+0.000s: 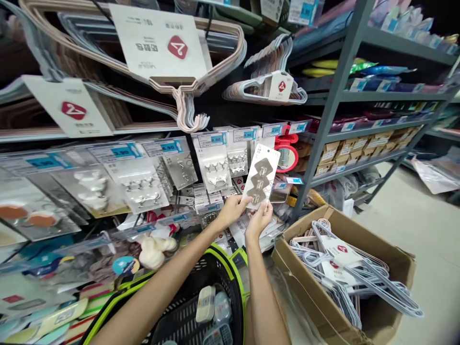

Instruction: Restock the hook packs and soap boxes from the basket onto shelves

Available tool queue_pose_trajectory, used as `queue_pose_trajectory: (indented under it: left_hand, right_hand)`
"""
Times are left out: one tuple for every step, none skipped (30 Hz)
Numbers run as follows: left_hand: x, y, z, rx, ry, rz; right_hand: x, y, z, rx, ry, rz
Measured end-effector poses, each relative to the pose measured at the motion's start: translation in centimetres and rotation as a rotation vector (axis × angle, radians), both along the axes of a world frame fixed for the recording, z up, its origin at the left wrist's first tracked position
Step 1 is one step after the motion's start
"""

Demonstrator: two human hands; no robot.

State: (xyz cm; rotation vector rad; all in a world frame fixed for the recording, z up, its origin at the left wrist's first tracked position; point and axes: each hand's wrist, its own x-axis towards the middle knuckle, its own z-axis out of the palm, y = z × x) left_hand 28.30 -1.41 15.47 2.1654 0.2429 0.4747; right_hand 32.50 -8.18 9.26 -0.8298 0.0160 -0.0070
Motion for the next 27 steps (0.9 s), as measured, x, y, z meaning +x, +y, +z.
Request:
queue_pose_trajectory:
  left_hand:
    - [0.8, -0.1, 0.0, -0.032, -0.001, -0.002]
    - [1.5, -0.3, 0.0, -0.060, -0.003, 0.001]
    - [2.1, -0.5, 0.0, -0.082, -0.010, 0.004]
    - [2.6, -0.7, 0.0, -0.098, -0.022, 0.011]
    - [3.2, -0.9, -0.1, -0.105, -0.036, 0.020]
    - [3.6, -1.1, -0.1, -0.105, -0.054, 0.030]
    - [4.1, -1.2, -0.2, -0.103, -0.073, 0.042]
    - [4.5, -1.3, -0.2, -0.104, -0.089, 0.051]
    - [4.8, -1.4, -0.3, -0.108, -0.099, 0.058]
    - [5.2, -1.5, -0.3, -0.116, -0.099, 0.062]
    - [5.5, -1.5, -0.2, -0.127, -0.092, 0.060]
    - [5.8, -1.6, -0.2, -0.135, -0.076, 0.054]
    - [6.0, -1.7, 0.0, -0.136, -0.054, 0.045]
    - [6.2, -1.9, 0.1, -0.130, -0.030, 0.037]
    - [6.4, -2.2, 0.3, -0.123, -0.008, 0.030]
    - [6.5, -2.5, 0.4, -0.118, 0.006, 0.025]
    - [6.5, -2.8, 0.5, -0.115, 0.012, 0.022]
    - [6.6, -3.2, 0.6, -0.119, 0.011, 0.018]
    - [6.5, -3.5, 0.6, -0.127, 0.007, 0.013]
    - [6.5, -3.8, 0.6, -0.133, 0.003, 0.008]
    - [6.5, -4.0, 0.5, -0.132, 0.000, 0.004]
    - [6.5, -4.2, 0.5, -0.129, -0.001, 0.003]
    - [6.5, -4.3, 0.5, -0.131, 0.004, 0.008]
    - [6.6, -4.4, 0.6, -0.139, 0.014, 0.016]
    - [6.6, -4.4, 0.7, -0.152, 0.024, 0.029]
    - [6.8, -4.4, 0.9, -0.166, 0.035, 0.047]
    - [6.9, -4.4, 1.1, -0.178, 0.042, 0.068]
  right_hand:
    - [0.7, -0.2, 0.1, 0.029, -0.013, -0.010]
    - [1.3, -0.3, 0.1, 0.053, -0.026, -0.018]
    - [1.9, -0.3, 0.1, 0.073, -0.037, -0.023]
    - [2.5, -0.3, 0.0, 0.089, -0.042, -0.028]
    - [3.0, -0.3, 0.0, 0.099, -0.040, -0.031]
    - [3.5, -0.2, 0.0, 0.103, -0.037, -0.035]
    - [4.0, -0.1, 0.1, 0.103, -0.037, -0.040]
    - [4.5, 0.0, 0.1, 0.103, -0.041, -0.048]
    - [5.0, 0.1, 0.2, 0.103, -0.051, -0.054]
    - [5.5, 0.1, 0.4, 0.103, -0.062, -0.059]
    - [6.0, 0.1, 0.5, 0.099, -0.068, -0.062]
    - [6.5, 0.1, 0.7, 0.092, -0.064, -0.065]
    - [7.0, -0.1, 0.8, 0.083, -0.054, -0.070]
    - [7.3, -0.2, 0.9, 0.078, -0.043, -0.078]
    - [7.7, -0.4, 1.0, 0.076, -0.034, -0.091]
    - [7.9, -0.6, 1.1, 0.077, -0.028, -0.104]
    - [8.0, -0.9, 1.2, 0.079, -0.027, -0.116]
    - [8.1, -1.2, 1.2, 0.083, -0.028, -0.125]
    - [8.1, -1.4, 1.2, 0.088, -0.030, -0.131]
    - [8.1, -1.6, 1.2, 0.095, -0.029, -0.137]
    - [8.1, -1.8, 1.2, 0.106, -0.025, -0.140]
    - [8.0, -1.9, 1.3, 0.117, -0.021, -0.141]
    - [8.0, -2.0, 1.3, 0.121, -0.017, -0.143]
    - [8.1, -2.1, 1.3, 0.116, -0.015, -0.143]
    - [8.1, -2.1, 1.4, 0.107, -0.018, -0.141]
    - [8.2, -2.1, 1.5, 0.100, -0.027, -0.138]
    - [8.3, -2.1, 1.6, 0.098, -0.037, -0.136]
